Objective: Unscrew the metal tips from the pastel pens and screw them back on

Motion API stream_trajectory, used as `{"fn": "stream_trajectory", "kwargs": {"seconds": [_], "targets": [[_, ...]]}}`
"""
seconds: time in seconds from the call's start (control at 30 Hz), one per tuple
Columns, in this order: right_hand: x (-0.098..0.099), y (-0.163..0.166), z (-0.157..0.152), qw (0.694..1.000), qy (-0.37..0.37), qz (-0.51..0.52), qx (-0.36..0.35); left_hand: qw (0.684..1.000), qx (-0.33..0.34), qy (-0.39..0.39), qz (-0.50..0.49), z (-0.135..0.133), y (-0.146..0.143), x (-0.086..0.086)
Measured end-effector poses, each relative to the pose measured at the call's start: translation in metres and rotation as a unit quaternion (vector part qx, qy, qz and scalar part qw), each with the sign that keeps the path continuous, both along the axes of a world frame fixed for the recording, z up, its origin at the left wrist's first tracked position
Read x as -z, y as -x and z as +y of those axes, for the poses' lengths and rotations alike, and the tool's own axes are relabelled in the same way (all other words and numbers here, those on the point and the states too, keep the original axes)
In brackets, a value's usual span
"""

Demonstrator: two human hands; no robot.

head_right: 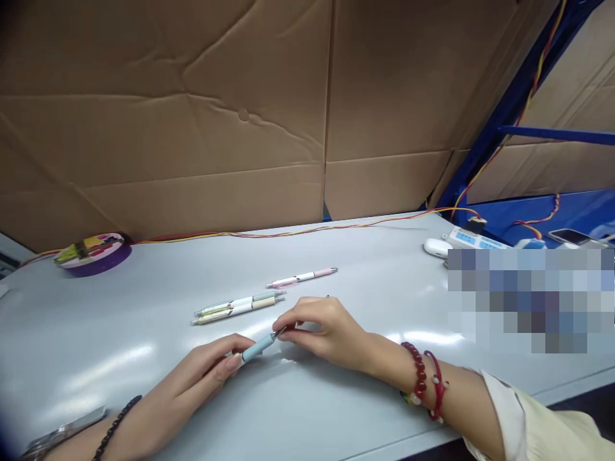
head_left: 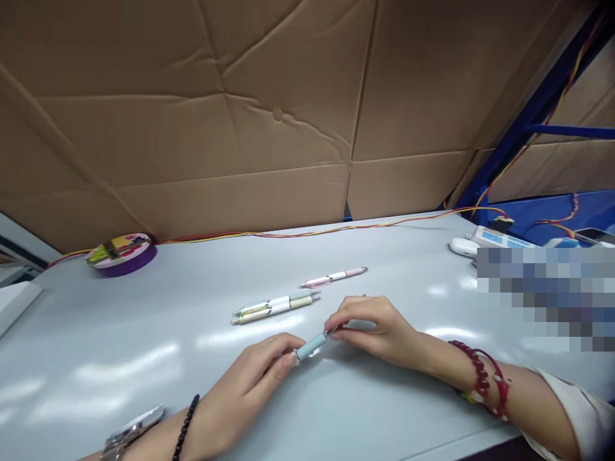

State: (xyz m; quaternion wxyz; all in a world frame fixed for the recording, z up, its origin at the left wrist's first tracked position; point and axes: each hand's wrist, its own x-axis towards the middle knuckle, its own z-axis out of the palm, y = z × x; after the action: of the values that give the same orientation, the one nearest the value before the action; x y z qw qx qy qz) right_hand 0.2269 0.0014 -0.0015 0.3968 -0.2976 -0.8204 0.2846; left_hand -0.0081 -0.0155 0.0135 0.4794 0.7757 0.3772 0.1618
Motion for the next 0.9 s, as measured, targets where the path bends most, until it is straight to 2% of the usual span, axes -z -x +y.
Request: {"fn": "stream_trajectory", "kwargs": {"seconds": [0.13, 0.3, 0.47, 0.63, 0.73, 0.9], "targets": [[-0.002, -0.001, 0.000, 1.000, 0.014, -0.019, -0.006, 1.000, -0.014, 0.011, 0.008, -0.001, -0.001, -0.001], [0.001, 0.001, 0.001, 0.997, -0.055, -0.058, 0.015, 0.998, -0.008, 0.053, 0.022, 0.000, 0.000, 0.001], [0.013, 0.004, 0.001, 0.983, -0.120, -0.138, 0.036, 0.998, -0.012, 0.052, 0.026, 0.001, -0.001, 0.002], [0.015, 0.004, 0.001, 0.973, -0.058, -0.223, 0.020, 0.998, -0.017, 0.054, 0.016, 0.000, -0.002, 0.002], [0.010, 0.001, 0.001, 0.976, -0.039, -0.214, -0.001, 0.997, -0.013, 0.072, 0.004, 0.000, -0.002, 0.001], [-0.001, -0.008, -0.001, 0.983, -0.059, -0.174, -0.023, 0.992, -0.007, 0.125, -0.007, 0.002, -0.001, -0.001]]}}
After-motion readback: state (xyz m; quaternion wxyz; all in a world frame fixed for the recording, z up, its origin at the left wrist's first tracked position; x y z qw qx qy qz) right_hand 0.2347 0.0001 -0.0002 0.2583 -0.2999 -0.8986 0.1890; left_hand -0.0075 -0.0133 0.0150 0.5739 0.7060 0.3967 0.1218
